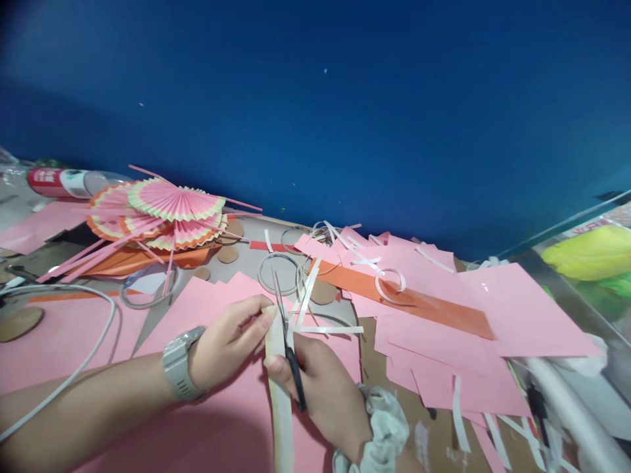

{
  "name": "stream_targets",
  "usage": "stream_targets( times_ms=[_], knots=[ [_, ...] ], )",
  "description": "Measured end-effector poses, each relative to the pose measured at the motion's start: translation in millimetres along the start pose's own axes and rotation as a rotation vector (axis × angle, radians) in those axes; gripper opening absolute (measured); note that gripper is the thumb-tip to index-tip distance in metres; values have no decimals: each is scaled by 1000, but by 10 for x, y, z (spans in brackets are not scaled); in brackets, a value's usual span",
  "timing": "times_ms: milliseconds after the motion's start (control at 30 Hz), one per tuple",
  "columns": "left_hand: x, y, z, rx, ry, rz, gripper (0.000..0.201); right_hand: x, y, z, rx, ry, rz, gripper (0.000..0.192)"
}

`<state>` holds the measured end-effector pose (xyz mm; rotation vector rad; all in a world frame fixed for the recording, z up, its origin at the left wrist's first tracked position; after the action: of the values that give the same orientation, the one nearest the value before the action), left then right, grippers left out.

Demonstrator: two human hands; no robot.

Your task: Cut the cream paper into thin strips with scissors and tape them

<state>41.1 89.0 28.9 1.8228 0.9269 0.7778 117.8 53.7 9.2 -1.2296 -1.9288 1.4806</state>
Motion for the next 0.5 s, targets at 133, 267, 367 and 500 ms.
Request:
stream_targets(
  times_ms=[133, 267, 367, 500],
  knots=[
    [7, 9, -9, 2, 5, 7, 26, 10, -38, -3, 18, -2, -11, 32],
    [5, 1, 10, 5, -8, -6, 27, 8, -15, 12, 8, -13, -19, 30],
    [2, 5, 2, 3, 0, 0, 27, 2, 47, 15, -31, -15, 15, 30],
    [6, -9, 18, -4, -17, -6, 27, 0, 28, 12, -31, -14, -3, 30]
  ],
)
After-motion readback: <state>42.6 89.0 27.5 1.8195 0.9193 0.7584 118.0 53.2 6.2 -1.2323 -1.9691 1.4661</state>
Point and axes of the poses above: each hand's wrist, its own x-axis towards the middle knuckle, its own z-axis out of the palm, y = z × x, the point moved 10 cm from there along x, towards the middle knuckle, and after that the axes turned 6 degrees about -y, right-handed, at the moved point
